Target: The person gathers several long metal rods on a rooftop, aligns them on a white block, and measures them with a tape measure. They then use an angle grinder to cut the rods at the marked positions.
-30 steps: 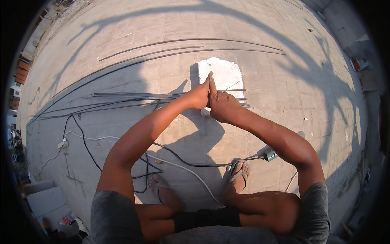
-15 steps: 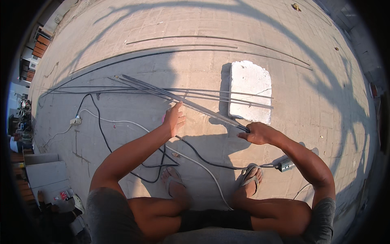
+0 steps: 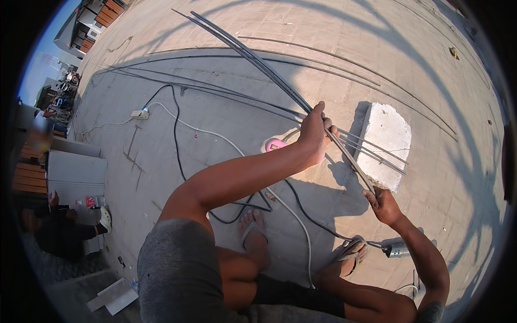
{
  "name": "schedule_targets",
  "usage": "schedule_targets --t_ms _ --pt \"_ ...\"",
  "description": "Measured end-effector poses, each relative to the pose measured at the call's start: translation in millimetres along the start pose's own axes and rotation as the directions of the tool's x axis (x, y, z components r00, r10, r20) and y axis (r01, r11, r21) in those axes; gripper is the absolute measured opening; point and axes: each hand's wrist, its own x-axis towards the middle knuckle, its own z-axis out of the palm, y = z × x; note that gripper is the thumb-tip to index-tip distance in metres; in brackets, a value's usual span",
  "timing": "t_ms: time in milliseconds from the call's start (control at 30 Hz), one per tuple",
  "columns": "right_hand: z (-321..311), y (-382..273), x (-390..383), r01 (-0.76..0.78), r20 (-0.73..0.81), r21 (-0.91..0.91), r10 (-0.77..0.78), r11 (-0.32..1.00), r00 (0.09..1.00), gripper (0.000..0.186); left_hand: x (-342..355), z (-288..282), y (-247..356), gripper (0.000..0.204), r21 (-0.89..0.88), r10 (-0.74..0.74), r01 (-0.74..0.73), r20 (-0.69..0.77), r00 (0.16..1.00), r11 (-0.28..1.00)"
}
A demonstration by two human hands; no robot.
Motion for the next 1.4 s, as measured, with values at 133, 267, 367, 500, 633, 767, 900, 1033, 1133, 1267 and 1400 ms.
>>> schedule_targets --t_ms 133,267,367,500,633,767,900,1033,1133,1267,1400 --pt "-3.4 -19.0 24.5 0.027 -0.004 0.26 -0.027 0.965 1.0 0.05 -36.7 59.2 50.0 0.035 0.052 0.212 -0.232 0.249 0.945 0.971" --pt "-13.3 -47.6 51.9 0.02 0.093 0.243 -0.044 0.97 0.995 0.06 -52.3 95.1 70.0 0.042 0.081 0.38 -0.496 0.542 0.75 0.864" --pt "-13.4 -61.2 65.6 0.062 0.078 0.278 -0.087 0.959 0.993 0.058 -74.2 123.6 68.2 0.047 0.157 0.299 -0.473 0.595 0.746 0.867" --pt "2.0 -60.1 85.0 0.138 -0.008 0.303 -0.142 0.943 0.99 0.055 -86.5 132.0 50.3 0.053 0.224 0.376 -0.693 0.705 0.601 0.686" --pt "26.2 -46.5 91.8 0.295 -0.125 0.401 -0.267 0.867 0.955 0.031 -104.5 138.5 34.2 0.056 0.282 0.383 -0.809 0.769 0.512 0.515" --pt "51.8 43.4 122.6 0.365 -0.048 0.361 -0.374 0.858 0.926 0.021 -120.1 135.6 20.6 0.052 0.34 0.289 -0.77 0.784 0.549 0.54" --pt "85.8 64.0 139.0 0.496 -0.229 0.109 -0.463 0.862 0.856 0.022 -134.2 117.3 28.3 0.051 0.29 0.283 -0.765 0.807 0.518 0.575" --pt "68.1 -1.6 105.6 0.304 -0.141 0.458 -0.269 0.836 0.953 0.024 -131.2 115.7 36.9 0.055 0.299 0.32 -0.761 0.774 0.547 0.576" --pt "74.9 38.7 126.9 0.286 -0.128 0.374 -0.257 0.882 0.958 0.024 -127.6 116.5 39.2 0.058 0.337 0.31 -0.745 0.753 0.581 0.576" --pt "68.6 51.6 130.3 0.227 -0.003 0.366 -0.243 0.902 0.97 0.036 -134.5 126.3 43.1 0.058 0.377 0.235 -0.705 0.76 0.606 0.6" --pt "60.8 49.4 115.3 0.194 0.083 0.545 -0.283 0.816 0.956 0.036 -140.9 141.1 48.7 0.048 0.264 0.252 -0.733 0.822 0.511 0.626"
